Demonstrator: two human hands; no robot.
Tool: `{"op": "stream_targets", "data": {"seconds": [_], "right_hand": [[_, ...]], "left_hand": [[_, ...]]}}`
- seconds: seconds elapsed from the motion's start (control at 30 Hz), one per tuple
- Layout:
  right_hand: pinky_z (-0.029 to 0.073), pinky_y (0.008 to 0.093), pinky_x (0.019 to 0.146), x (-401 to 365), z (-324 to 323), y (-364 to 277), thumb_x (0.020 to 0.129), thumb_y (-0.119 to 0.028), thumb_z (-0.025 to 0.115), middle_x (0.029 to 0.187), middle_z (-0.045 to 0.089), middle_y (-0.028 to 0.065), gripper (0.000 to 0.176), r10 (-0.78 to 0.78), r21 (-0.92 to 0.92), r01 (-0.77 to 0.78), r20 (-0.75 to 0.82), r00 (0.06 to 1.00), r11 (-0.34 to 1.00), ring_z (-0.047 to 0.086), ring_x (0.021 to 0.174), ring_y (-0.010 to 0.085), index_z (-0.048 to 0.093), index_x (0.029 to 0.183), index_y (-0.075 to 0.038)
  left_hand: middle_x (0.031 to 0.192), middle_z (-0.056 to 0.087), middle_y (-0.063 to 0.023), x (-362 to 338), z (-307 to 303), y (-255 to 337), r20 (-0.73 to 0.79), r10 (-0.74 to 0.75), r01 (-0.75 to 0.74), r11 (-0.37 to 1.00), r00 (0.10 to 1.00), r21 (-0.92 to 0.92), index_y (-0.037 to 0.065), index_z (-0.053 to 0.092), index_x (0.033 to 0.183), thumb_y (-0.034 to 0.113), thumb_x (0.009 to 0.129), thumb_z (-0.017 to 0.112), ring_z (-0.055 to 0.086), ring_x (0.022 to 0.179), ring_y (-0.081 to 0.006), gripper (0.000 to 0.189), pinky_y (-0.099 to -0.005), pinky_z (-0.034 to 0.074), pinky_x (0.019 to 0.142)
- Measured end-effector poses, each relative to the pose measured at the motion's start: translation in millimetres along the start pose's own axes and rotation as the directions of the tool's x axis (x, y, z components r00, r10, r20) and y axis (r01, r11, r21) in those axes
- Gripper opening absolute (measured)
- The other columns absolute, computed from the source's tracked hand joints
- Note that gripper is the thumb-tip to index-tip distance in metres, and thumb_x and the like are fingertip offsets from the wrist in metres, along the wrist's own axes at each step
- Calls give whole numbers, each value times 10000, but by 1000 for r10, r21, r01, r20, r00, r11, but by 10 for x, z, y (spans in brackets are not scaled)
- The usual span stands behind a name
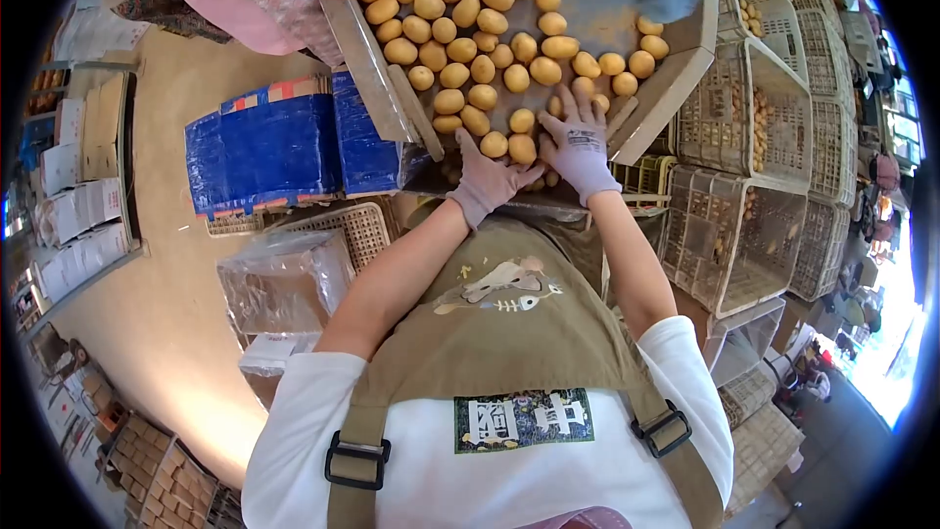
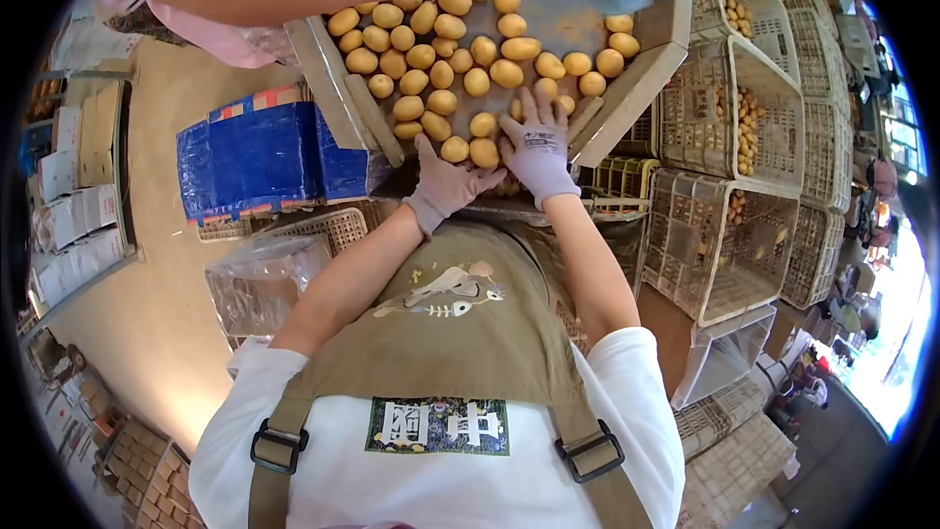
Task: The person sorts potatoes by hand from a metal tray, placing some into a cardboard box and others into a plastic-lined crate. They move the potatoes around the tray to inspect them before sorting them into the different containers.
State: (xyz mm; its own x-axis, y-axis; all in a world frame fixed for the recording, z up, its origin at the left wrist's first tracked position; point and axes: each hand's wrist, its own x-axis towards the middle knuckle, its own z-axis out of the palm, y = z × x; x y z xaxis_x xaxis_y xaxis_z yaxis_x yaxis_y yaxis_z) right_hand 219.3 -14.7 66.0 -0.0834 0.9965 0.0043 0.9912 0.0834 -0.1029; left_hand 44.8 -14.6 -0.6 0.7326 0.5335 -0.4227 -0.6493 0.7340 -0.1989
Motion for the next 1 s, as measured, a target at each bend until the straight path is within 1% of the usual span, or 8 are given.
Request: {"op": "stream_targets", "data": {"seconds": [0.17,0.27,0.33,0.6,0.77,0.87,0.93,1.0], "right_hand": [[451,525,934,228,-145,-99,852,-222,629,1146,668,91,247,28,121,-36,70,997,992,613,1101,327,713,1076,-162],[511,476,838,504,-189,-304,864,-219,623,1181,652,113,327,51,221,-40,-45,998,974,651,1015,339,670,1184,-173],[535,468,845,682,-55,-377,880,-201,602,1283,570,190,481,98,5,-104,297,950,995,651,1057,355,546,1357,-219],[534,498,858,747,-110,-429,892,-226,605,1321,529,210,458,200,57,-244,407,891,968,634,1088,409,495,1336,-208],[521,476,862,491,-78,-341,841,-237,625,1238,580,208,393,216,336,-234,92,972,912,636,998,428,568,1226,-183],[541,421,822,-237,-602,-317,719,-67,746,1104,629,155,532,122,505,92,-374,919,858,639,957,362,655,1239,-135],[537,420,841,-862,-670,-42,717,-58,746,1121,635,155,488,218,446,-13,-413,884,895,641,997,342,682,1199,-98],[506,433,902,-1469,-576,320,747,-78,714,1140,633,167,463,478,278,-417,-206,854,865,603,1071,341,694,1206,-140]], "left_hand": [[1618,210,-161,159,-91,-54,-91,-29,18,993,995,-115,146,172,1577,934,763,360,307,1446,-427,1148,-662,333,1120],[1605,196,-205,162,-16,-77,-136,-67,42,983,988,-178,126,134,1578,964,692,428,320,1430,-454,1254,-620,381,1110],[1599,190,-230,146,50,-90,-169,-102,67,977,980,-201,113,117,1578,974,674,432,316,1430,-461,1288,-600,388,1114],[1626,216,-143,78,-22,-56,-56,-8,2,994,998,-112,152,171,1583,936,749,379,249,1479,-408,1164,-662,275,1154],[1622,266,-81,30,-69,-15,-100,11,-18,997,995,-69,192,244,1568,898,790,387,271,1481,-364,1060,-663,270,1152],[1618,284,-63,22,-128,32,-27,28,-29,999,999,-31,197,276,1557,887,792,409,288,1477,-347,1039,-651,276,1150],[1616,290,-57,37,-117,55,-5,22,-22,999,1000,-43,195,288,1552,884,791,418,297,1474,-339,1034,-645,279,1149],[1615,293,-55,46,-117,50,-42,-4,0,995,999,-99,190,291,1551,884,791,418,301,1472,-335,1037,-643,278,1149]]}}
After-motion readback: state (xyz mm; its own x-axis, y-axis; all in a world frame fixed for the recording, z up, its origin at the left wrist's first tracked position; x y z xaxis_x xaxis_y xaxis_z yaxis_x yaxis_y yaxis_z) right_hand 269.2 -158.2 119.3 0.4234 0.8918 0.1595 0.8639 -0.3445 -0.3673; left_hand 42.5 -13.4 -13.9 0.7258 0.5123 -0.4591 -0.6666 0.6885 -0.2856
